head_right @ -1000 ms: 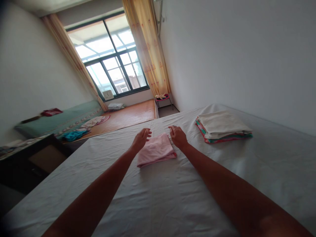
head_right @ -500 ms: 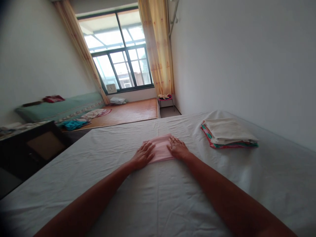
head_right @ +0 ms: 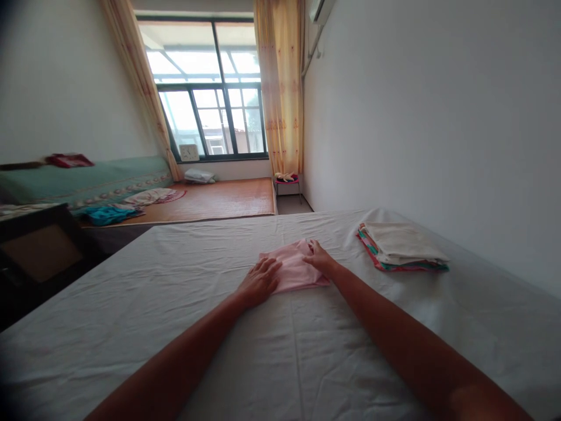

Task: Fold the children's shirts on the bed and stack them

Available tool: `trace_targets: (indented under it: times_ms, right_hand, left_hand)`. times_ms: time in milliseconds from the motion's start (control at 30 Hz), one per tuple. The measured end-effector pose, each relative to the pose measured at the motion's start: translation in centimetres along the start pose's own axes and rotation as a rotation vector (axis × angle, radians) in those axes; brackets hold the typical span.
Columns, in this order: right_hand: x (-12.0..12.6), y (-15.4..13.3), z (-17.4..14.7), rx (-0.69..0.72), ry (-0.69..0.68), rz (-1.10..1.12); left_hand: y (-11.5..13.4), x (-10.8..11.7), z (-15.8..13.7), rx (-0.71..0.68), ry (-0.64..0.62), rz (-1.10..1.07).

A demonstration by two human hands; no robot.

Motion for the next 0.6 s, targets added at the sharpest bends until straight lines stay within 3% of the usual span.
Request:
trace_targets:
  times_ms: [67,167,267,333,467,600]
  right_hand:
    - [0.4,-0.2,0.1,-0.119,0.01,0.127]
    - [1.0,-0.2,0.1,-0.288,-0.032,0.115]
    - [1.5,-0.4,0.1,-0.343,-0.095,0.083]
    - [1.4,-0.9,0.0,-0.338,-0.172,0.153]
    - [0.5,-2.1,-1.2,-0.248,-0.377,0.525]
    - [0.3,-2.9,-2.9,-0.1,-0.301,0.706]
  left_hand:
    - [0.1,0.2,-0.1,-0.026,0.022,-0.008]
    - [0.1,0.4,-0.2,-0.042,0.048,-0.017]
    - [0.1,0.4,-0.2,-0.05,0.06,-0.027]
    - [0.0,0.3,-0.1,-0.054,0.071,-0.037]
    - [-0.3,0.2,0.0,-0.08,0.11,-0.079]
    - [-1.0,0.3,0.3,-0.074,0.198,-0.141]
Point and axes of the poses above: each hand's wrist, its own z-axis towards the middle knuckle, its own x-axis out of the back of the hand, y = z × x, the point moved 3 cm from there along z, towards the middle knuckle, and after that the axes turned 6 degrees about -z, right-handed, at the moved point
